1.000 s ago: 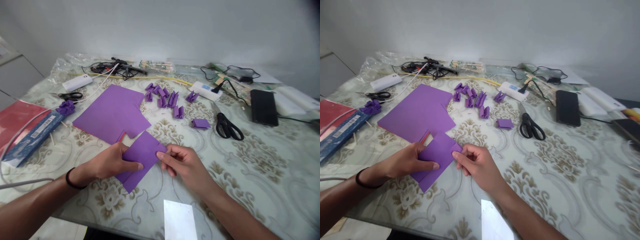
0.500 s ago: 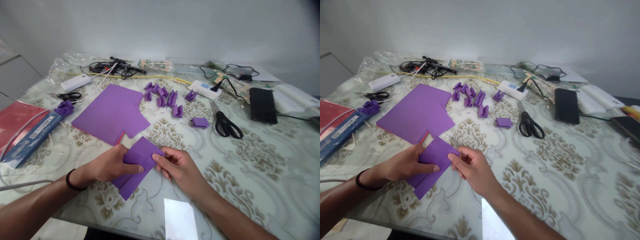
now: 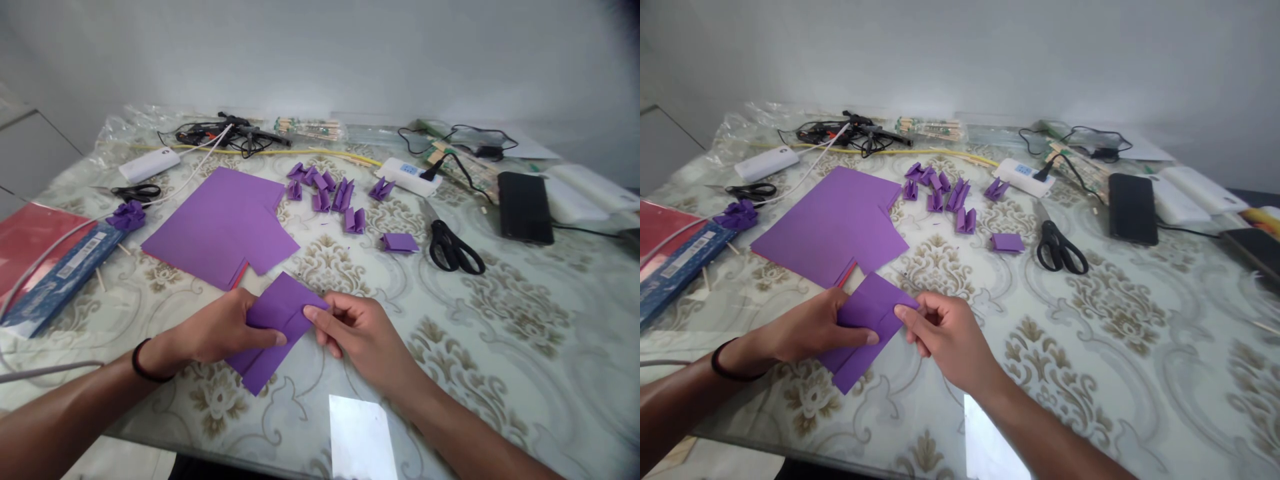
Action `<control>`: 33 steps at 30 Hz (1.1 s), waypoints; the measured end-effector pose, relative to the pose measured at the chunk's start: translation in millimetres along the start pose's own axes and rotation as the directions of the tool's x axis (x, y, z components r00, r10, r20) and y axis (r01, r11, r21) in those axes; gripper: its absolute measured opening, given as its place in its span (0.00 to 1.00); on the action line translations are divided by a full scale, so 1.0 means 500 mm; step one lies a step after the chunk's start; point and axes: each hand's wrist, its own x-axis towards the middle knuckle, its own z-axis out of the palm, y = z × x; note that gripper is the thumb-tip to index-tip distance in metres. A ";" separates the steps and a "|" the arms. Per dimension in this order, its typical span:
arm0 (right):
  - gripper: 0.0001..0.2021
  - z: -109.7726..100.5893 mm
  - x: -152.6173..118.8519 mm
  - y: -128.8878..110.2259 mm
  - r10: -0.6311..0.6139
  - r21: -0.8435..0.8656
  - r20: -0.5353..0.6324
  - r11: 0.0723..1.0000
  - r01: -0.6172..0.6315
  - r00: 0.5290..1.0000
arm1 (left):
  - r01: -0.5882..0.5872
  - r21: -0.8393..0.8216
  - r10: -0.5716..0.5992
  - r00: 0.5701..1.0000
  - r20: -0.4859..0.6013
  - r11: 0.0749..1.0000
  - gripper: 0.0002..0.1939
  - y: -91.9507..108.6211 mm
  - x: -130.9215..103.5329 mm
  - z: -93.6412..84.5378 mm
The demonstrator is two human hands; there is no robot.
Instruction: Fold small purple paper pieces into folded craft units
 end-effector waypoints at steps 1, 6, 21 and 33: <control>0.23 0.001 0.000 -0.001 0.001 0.007 -0.004 1.000 -0.001 1.000 | -0.005 -0.008 0.005 1.000 -0.005 1.000 0.17 0.000 0.001 0.000; 0.22 0.005 0.001 -0.003 -0.008 0.037 -0.016 0.999 0.009 1.000 | -0.039 -0.096 0.039 0.999 -0.008 0.995 0.14 0.003 0.001 0.003; 0.21 0.010 -0.003 0.019 0.028 -0.046 0.066 0.999 -0.025 0.997 | -0.098 -0.154 0.096 0.995 -0.019 0.983 0.18 0.012 0.001 0.012; 0.17 0.012 -0.001 0.031 0.048 0.019 0.162 0.998 -0.051 0.986 | -0.149 -0.177 0.143 0.989 -0.049 0.973 0.17 0.000 0.000 0.011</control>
